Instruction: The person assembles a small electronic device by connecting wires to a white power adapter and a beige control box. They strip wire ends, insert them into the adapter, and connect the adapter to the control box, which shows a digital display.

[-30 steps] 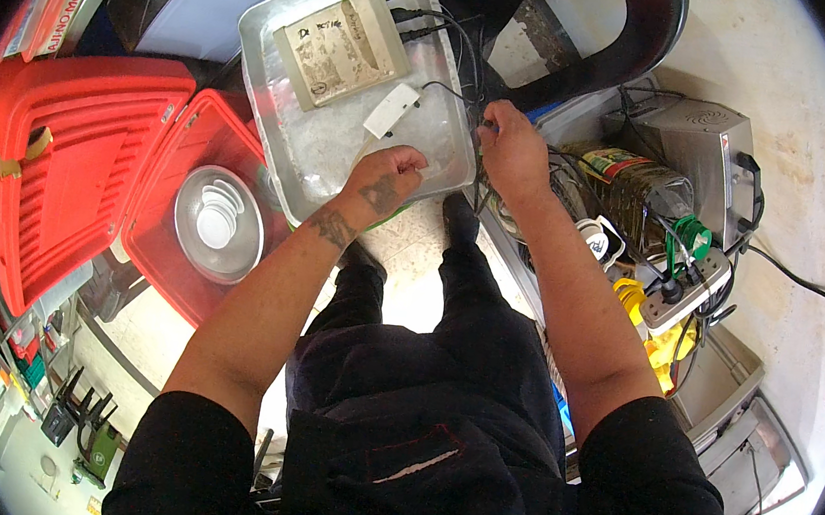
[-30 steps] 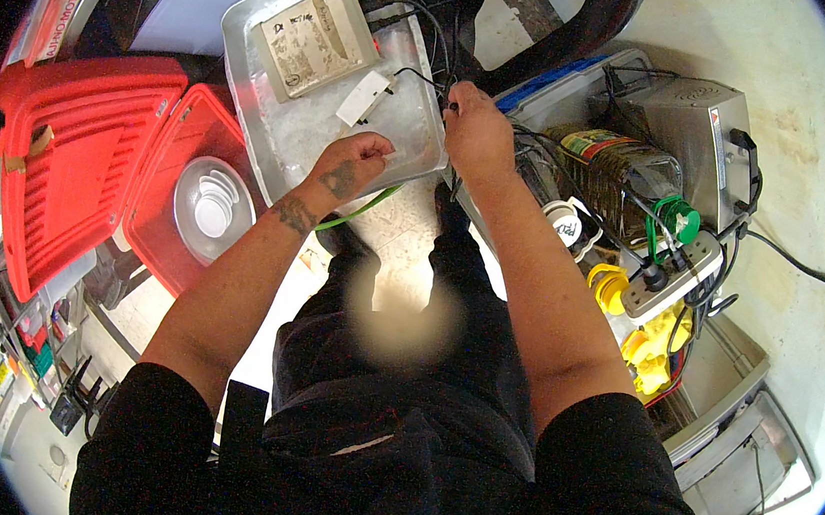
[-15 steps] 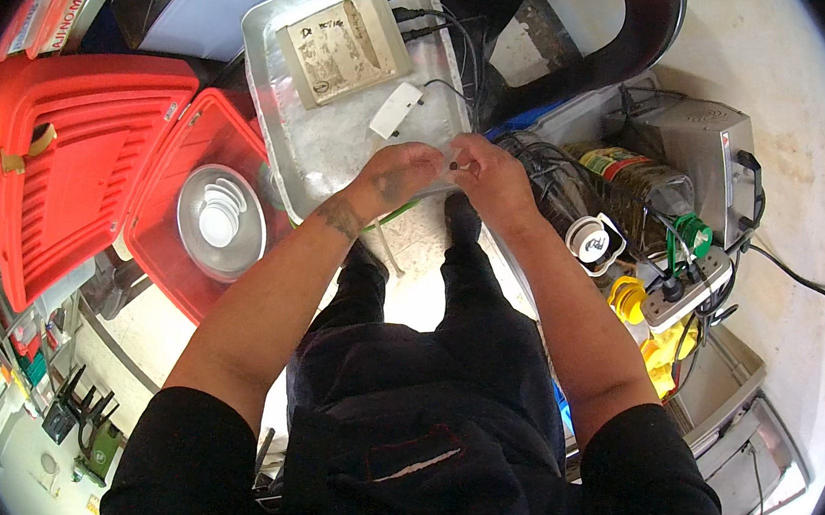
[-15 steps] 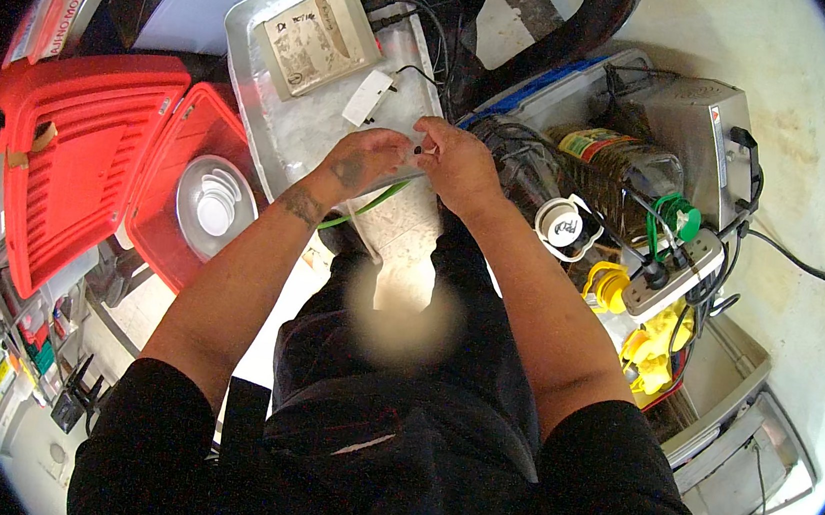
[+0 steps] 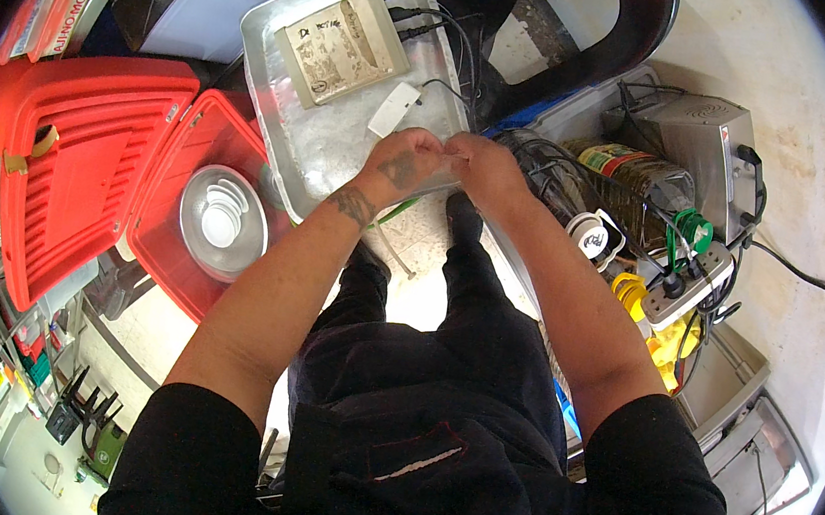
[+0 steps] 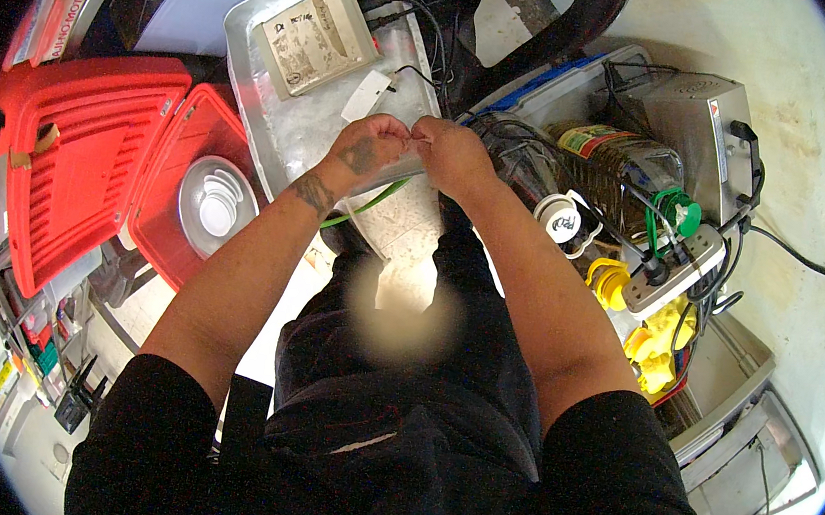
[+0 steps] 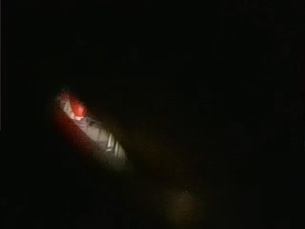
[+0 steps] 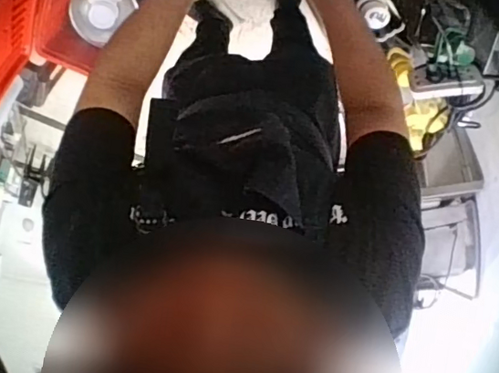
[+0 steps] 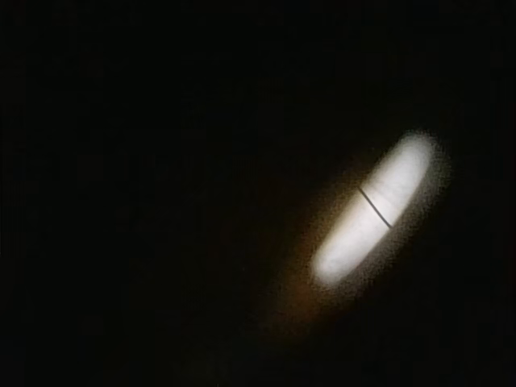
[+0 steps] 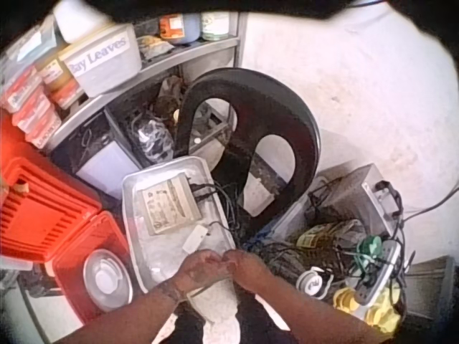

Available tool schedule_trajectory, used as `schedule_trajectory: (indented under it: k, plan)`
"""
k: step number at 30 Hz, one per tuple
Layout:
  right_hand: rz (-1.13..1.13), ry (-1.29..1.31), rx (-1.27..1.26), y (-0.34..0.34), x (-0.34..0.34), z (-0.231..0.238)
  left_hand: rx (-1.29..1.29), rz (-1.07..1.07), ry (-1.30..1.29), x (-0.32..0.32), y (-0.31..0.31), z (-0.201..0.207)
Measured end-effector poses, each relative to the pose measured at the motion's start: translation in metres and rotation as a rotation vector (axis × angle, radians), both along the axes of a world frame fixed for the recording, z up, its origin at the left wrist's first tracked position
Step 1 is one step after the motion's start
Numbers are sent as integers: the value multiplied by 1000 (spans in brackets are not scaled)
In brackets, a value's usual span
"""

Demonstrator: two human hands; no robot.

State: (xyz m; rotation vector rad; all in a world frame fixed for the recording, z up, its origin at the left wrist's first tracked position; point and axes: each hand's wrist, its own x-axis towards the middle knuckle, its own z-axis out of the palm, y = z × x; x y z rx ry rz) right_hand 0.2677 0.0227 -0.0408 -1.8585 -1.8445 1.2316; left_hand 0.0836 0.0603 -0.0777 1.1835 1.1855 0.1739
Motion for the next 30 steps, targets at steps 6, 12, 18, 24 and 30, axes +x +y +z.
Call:
schedule_trajectory:
  k: [6,12,18,24,30]
  plan:
    - [90,-82,81,7,0,-11,91,85,-25,9,-9,-7]
    - [162,-30,-10,18,7,-19,-390,384,-347,9,-13,-11]
    - [26,134,-260,26,10,-7,-501,421,-417,8,-6,-10]
    - [32,-145,24,18,-1,-11,317,-76,88,17,0,-2]
    - [-331,433,-333,19,4,-25,-518,449,-337,30,3,1]
